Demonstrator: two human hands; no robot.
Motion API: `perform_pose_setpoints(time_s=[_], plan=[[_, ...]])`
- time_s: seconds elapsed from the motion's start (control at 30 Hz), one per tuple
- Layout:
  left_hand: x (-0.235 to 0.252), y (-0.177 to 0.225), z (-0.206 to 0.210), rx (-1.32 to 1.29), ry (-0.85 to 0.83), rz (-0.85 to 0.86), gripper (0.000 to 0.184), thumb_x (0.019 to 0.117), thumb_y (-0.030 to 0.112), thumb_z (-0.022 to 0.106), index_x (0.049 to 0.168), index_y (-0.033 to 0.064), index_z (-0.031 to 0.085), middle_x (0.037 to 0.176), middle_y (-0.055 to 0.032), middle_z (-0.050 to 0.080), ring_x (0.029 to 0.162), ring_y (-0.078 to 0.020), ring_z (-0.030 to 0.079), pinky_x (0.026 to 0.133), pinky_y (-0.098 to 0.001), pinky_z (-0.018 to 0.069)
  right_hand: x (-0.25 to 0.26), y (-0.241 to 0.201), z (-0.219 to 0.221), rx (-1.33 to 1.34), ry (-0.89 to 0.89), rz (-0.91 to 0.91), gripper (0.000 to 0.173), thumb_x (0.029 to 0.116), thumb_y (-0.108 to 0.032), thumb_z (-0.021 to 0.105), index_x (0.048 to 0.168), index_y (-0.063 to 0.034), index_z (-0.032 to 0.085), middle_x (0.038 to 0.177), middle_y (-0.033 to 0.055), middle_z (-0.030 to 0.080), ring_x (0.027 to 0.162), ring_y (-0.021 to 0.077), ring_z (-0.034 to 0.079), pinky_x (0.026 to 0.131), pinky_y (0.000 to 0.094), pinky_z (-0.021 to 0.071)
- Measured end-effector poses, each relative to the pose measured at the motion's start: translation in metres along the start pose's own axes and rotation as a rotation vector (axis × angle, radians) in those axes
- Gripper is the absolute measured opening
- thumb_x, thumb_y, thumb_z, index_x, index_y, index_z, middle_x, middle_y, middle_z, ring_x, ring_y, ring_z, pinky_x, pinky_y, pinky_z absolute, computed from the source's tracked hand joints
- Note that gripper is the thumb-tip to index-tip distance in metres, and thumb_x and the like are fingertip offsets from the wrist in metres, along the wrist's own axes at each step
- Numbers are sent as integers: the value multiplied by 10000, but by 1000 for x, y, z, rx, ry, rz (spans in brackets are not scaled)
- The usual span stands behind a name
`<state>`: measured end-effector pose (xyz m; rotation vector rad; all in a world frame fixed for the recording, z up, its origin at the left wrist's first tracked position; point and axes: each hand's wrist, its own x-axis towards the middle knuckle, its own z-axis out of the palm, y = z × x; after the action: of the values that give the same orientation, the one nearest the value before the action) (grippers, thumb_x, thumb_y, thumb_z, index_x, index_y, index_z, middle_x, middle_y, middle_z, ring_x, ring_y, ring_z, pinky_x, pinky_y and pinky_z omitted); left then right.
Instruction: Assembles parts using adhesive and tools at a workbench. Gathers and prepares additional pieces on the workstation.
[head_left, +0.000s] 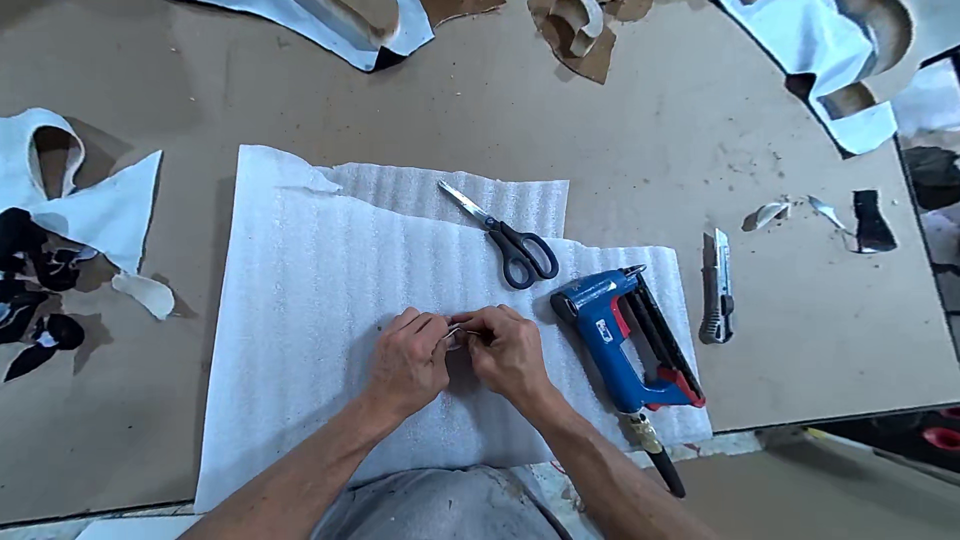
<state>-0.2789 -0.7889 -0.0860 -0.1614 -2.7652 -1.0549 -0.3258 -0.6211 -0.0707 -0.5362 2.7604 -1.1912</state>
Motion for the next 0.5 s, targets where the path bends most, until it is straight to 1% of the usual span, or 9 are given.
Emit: perform_pose_setpoints(time_s=[0.1, 0.17, 0.2, 0.27, 0.3, 0.33, 0.37, 0.43, 0.5], plan=[[0, 7, -1, 25, -5, -20, 203, 928, 172, 567, 937, 91, 754, 907, -24, 717, 820, -193, 657, 692, -347, 541, 4, -11, -15, -25, -66, 43, 72, 865, -118, 723, 900, -153, 776, 981, -51, 762, 852, 98, 693, 747, 338, 576], [-6, 13, -1, 49, 11, -30, 217, 933, 173, 562, 957, 85, 758, 929, -40, 720, 842, -209, 674, 707, -366, 564, -12, -14, -43, -174, 8, 25, 133, 924, -119, 682, 1025, -127, 768, 1137, 10, 728, 994, 136, 711, 828, 363, 621], [-8, 13, 0, 53, 26, -36, 217, 934, 181, 571, 969, 85, 762, 926, -42, 717, 844, -210, 676, 709, -368, 572, -24, -13, -62, -306, 82, 78, 192, 938, -144, 677, 1109, -119, 762, 1217, 56, 707, 1097, 199, 693, 889, 422, 606], [-10, 12, 1, 40, 51, -55, 196, 932, 206, 610, 996, 103, 764, 911, -36, 714, 829, -205, 674, 697, -361, 572, -51, 2, -99, -475, 156, 302, 422, 904, -224, 745, 1294, -73, 686, 1312, 242, 621, 1220, 446, 595, 940, 639, 516], [-10, 12, 1, 27, 53, -66, 189, 926, 206, 625, 1022, 114, 759, 906, -34, 711, 823, -206, 673, 691, -362, 571, -60, 16, -110, -517, 143, 413, 601, 866, -293, 793, 1392, -64, 616, 1328, 313, 576, 1227, 532, 548, 930, 711, 473], [-9, 11, 0, 15, 48, -69, 203, 920, 203, 635, 1059, 120, 759, 907, -37, 714, 819, -211, 675, 691, -365, 573, -67, 29, -116, -549, 103, 503, 757, 833, -356, 831, 1469, -64, 542, 1309, 344, 566, 1183, 563, 555, 895, 733, 469], [-9, 10, -1, 4, 37, -66, 222, 924, 202, 635, 1092, 127, 758, 910, -35, 714, 824, -212, 675, 695, -365, 570, -70, 40, -118, -561, 56, 560, 860, 815, -389, 855, 1519, -66, 480, 1266, 347, 584, 1118, 556, 588, 861, 726, 482], [-7, 8, 1, -20, 33, -58, 223, 922, 202, 630, 1081, 142, 774, 890, -21, 709, 819, -198, 667, 692, -350, 560, -65, 55, -125, -559, -17, 592, 919, 802, -350, 879, 1547, -55, 428, 1190, 316, 632, 1038, 515, 634, 842, 703, 499], [-5, 5, 1, -40, 36, -59, 198, 922, 207, 628, 1023, 155, 790, 870, 0, 708, 811, -175, 661, 687, -328, 551, -53, 52, -134, -564, -94, 656, 868, 822, -232, 844, 1555, -64, 410, 1180, 275, 667, 1041, 483, 658, 867, 707, 497]])
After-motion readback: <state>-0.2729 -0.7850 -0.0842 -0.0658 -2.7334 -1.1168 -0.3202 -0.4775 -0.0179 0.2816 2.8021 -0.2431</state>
